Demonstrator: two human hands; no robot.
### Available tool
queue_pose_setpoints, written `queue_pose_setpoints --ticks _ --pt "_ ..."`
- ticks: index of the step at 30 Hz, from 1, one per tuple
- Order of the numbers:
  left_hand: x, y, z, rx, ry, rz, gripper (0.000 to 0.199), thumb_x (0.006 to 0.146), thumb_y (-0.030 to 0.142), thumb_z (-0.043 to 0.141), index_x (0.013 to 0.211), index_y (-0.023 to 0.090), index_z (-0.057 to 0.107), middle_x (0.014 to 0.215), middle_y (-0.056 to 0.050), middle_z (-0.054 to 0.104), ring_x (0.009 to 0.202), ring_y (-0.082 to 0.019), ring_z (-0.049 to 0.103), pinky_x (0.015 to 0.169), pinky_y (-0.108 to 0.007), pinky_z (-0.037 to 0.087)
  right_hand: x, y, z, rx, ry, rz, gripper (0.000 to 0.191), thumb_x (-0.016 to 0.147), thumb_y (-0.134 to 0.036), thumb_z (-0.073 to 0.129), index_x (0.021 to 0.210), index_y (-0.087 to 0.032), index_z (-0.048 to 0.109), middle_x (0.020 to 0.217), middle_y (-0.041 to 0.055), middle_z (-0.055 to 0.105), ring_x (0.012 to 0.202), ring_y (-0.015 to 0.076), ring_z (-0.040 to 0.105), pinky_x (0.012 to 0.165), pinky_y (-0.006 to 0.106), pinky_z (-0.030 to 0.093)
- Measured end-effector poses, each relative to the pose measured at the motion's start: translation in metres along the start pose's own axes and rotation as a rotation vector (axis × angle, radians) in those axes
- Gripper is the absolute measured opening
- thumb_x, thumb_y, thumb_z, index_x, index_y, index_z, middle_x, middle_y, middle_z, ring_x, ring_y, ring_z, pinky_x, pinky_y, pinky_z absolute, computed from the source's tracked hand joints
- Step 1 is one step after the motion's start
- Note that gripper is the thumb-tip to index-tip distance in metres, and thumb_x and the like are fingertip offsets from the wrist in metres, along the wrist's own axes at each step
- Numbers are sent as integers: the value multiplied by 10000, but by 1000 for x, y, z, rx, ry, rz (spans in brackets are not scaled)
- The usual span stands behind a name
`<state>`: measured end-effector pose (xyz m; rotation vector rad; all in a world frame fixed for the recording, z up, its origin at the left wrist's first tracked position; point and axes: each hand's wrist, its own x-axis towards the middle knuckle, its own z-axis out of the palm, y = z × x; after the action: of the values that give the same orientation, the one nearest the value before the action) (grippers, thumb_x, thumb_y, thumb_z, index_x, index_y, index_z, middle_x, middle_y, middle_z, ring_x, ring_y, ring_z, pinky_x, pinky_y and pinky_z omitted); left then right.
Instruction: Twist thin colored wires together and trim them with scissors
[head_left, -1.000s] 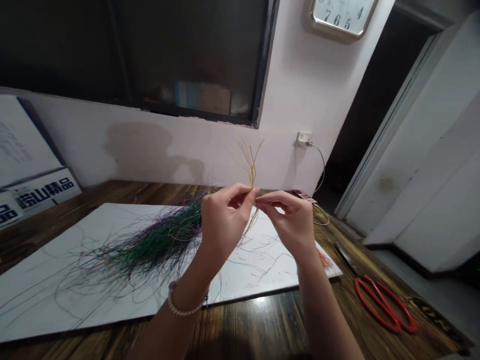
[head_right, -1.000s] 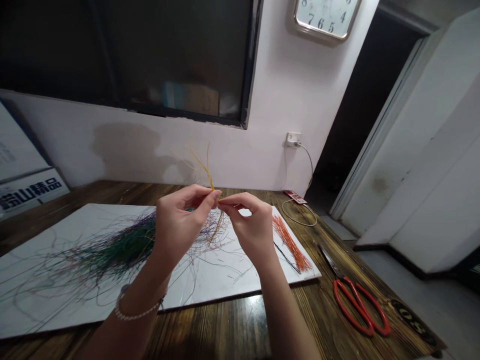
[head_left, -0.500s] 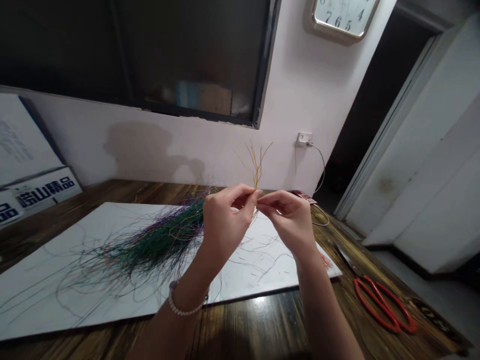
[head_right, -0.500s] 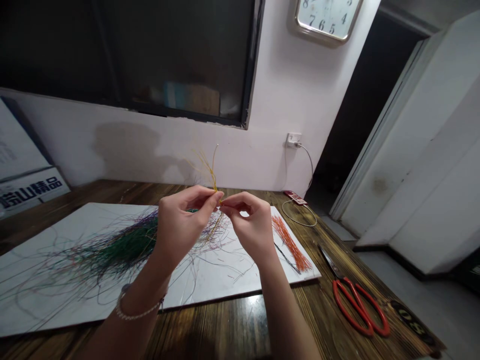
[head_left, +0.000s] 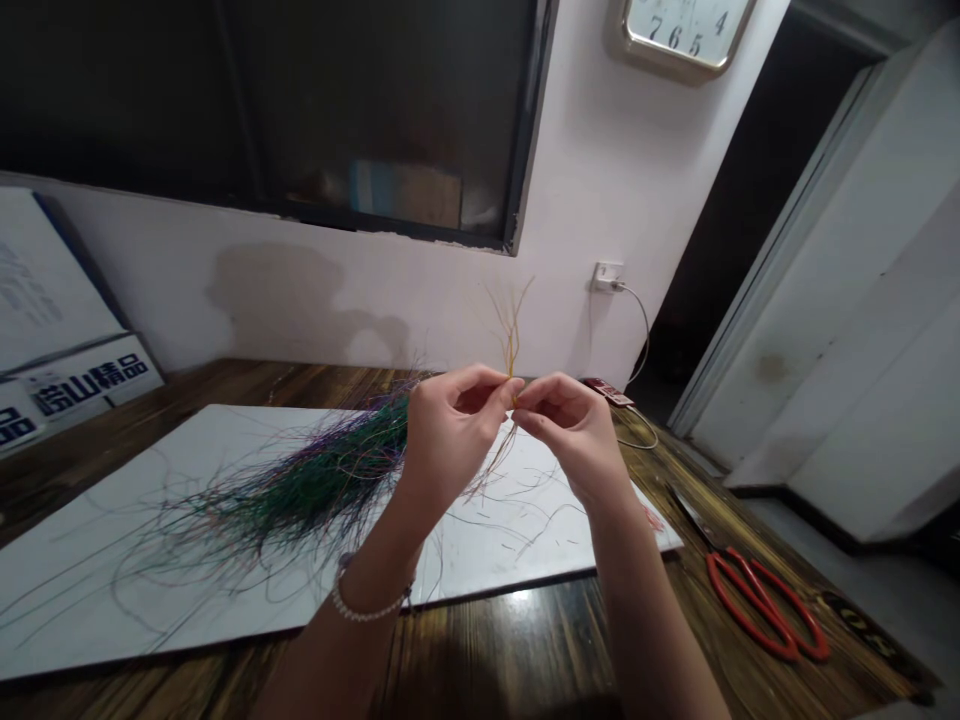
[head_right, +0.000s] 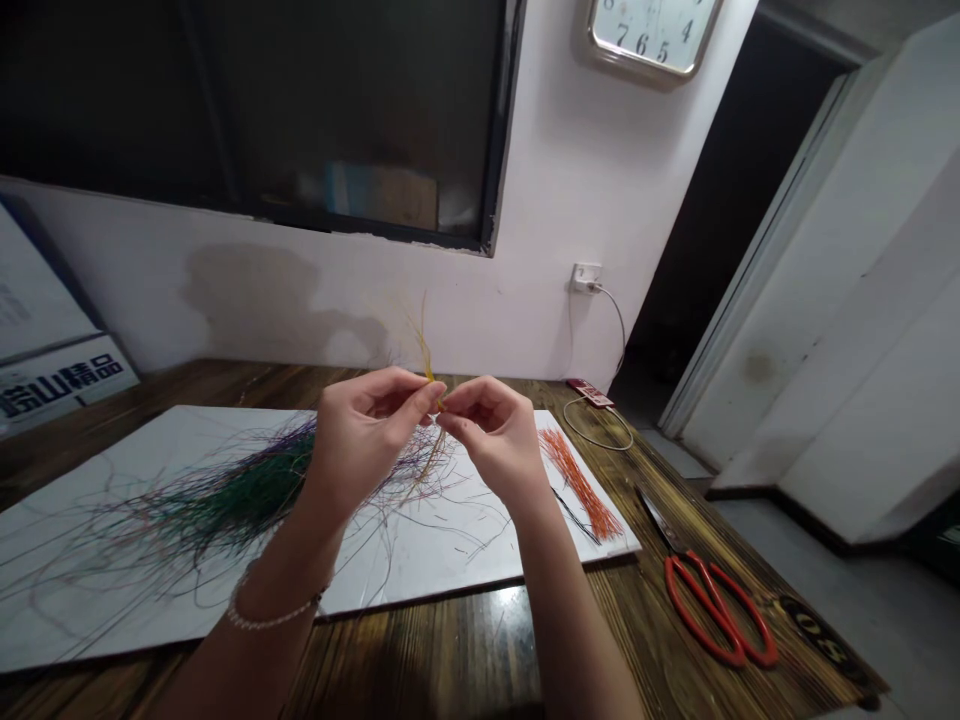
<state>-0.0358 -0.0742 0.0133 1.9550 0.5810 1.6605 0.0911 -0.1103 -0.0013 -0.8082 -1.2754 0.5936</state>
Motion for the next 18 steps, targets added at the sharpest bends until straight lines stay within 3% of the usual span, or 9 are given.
queue_pose_setpoints --ticks 6,13,18 --pt "-1 -3 2 87 32 67 121 786 229 638 674 184 646 609 16 617 566 -99 546 556 -226 460 0 3 2 -54 25 -45 135 664 -222 729 742 -171 631 723 12 636 672 123 585 647 274 502" --pt "4 -3 -2 -20 16 4 125 765 258 661 662 186 657 625 0 632 608 -117 578 515 -224 441 -3 -5 -4 -35 -78 24 129 746 -286 690 824 -182 686 767 22 667 707 119 592 652 262 488" --pt "7 -2 -5 -107 -59 -39 139 748 251 673 629 183 648 627 -6 628 590 -116 568 497 -222 435 -3 -6 -7 8 -115 98 168 724 -314 712 822 -178 703 743 25 681 707 128 612 673 274 504"
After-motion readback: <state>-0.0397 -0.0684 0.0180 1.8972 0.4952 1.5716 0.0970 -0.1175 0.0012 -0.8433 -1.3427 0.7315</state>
